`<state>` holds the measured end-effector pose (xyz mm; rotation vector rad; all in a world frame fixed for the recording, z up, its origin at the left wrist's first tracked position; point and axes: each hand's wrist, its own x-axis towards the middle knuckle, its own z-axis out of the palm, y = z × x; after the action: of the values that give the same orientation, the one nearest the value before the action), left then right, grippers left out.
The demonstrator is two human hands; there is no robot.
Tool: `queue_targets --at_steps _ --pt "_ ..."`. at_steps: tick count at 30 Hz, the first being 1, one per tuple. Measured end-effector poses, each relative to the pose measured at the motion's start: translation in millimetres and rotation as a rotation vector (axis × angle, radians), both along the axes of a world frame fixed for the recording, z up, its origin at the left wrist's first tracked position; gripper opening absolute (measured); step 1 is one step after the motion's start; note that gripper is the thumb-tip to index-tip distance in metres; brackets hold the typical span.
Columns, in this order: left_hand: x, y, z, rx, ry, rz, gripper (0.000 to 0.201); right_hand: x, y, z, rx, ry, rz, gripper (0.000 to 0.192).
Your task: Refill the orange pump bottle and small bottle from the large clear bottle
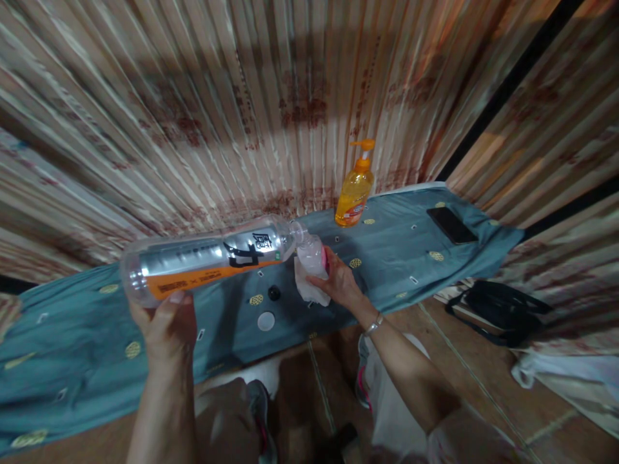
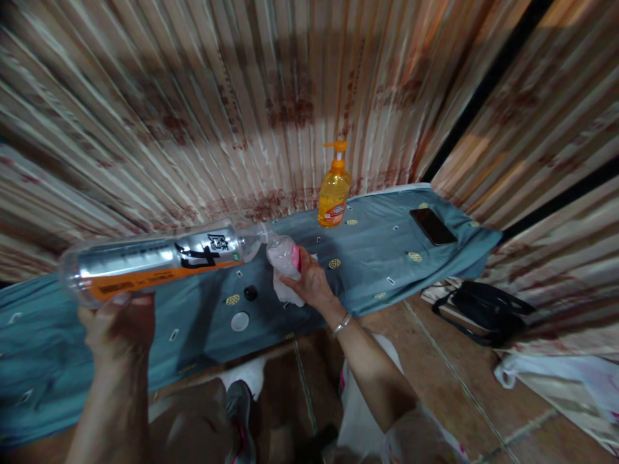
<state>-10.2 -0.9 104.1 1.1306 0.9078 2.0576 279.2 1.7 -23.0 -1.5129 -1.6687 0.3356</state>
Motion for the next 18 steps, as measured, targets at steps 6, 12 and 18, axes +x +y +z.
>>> queue_targets --at_steps 6,12,18 --pt "0.0 0.7 0.7 -0.006 -0.020 -0.015 0.037 0.7 -1.0 2.9 -0.020 0.022 0.018 0.080" --pt "1.6 1.2 3.6 -0.011 -0.004 0.003 0.042 0.8 -1.0 3.6 -0.023 0.021 0.022 0.079" --pt "4.9 1.4 6.4 -0.018 0.068 0.028 0.047 1.6 -0.9 3.2 -0.014 0.004 0.022 0.079"
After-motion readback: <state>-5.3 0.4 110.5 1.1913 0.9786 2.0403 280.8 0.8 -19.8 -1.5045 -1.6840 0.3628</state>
